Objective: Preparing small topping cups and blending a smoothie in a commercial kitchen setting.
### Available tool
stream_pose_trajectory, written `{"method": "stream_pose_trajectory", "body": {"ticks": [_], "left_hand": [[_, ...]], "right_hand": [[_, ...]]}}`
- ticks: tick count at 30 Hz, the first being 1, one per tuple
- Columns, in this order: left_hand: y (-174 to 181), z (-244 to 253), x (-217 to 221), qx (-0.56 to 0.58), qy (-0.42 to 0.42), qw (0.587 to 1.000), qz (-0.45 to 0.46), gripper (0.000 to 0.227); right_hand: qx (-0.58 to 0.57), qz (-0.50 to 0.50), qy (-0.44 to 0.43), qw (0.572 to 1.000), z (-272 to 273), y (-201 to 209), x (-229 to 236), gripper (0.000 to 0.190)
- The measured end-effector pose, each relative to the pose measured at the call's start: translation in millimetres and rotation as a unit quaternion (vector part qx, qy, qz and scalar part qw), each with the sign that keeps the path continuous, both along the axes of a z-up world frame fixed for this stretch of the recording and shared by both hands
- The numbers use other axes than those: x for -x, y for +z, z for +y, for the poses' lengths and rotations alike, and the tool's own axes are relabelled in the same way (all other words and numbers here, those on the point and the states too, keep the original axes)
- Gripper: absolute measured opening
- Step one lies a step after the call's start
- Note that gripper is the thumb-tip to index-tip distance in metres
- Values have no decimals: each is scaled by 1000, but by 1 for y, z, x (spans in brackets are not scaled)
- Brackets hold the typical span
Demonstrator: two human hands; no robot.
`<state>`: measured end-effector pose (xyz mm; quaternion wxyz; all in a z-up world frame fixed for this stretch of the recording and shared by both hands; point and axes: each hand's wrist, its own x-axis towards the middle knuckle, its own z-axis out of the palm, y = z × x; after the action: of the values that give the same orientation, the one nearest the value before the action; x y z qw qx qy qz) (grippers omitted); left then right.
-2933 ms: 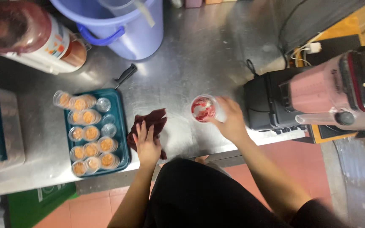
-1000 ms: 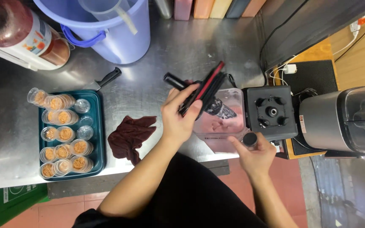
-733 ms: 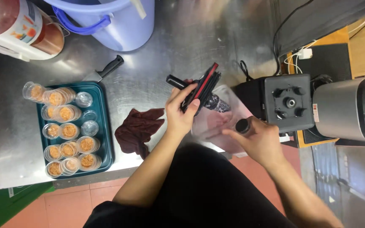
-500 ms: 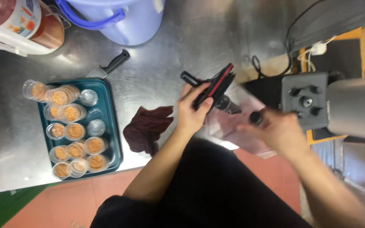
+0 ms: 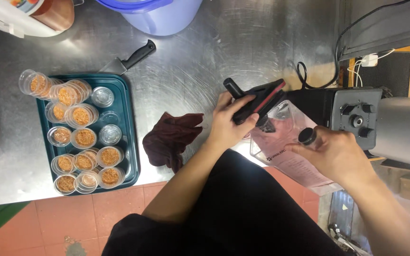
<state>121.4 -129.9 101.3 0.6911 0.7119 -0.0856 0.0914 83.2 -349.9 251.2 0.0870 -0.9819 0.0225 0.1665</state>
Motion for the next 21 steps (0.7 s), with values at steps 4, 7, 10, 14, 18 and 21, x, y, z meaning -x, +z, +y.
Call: {"method": "stream_pose_trajectory", "body": {"ticks": [4, 7, 10, 14, 18, 21], "left_hand": [[-1, -4, 0, -15, -4, 999, 35, 44], [6, -9, -1, -15, -4, 1000, 15, 45], [-1, -4, -7, -29, 1, 1000, -1, 46], [-6, -3, -9, 9, -1, 999, 41, 43], [-10, -4, -7, -23, -2, 1000, -5, 44], [-12, 1, -12, -34, 23, 999, 23, 46]], "right_hand": [[5, 12, 0, 1000, 8, 2, -5, 57], [25, 10, 17, 1000, 16, 6, -8, 57], [31, 4, 21, 999, 14, 5, -10, 58], [82, 19, 42, 996, 23, 9, -16, 59], [46, 23, 21, 998, 15, 3, -12, 59], [52, 14, 20, 998, 13, 6, -14, 60]]}}
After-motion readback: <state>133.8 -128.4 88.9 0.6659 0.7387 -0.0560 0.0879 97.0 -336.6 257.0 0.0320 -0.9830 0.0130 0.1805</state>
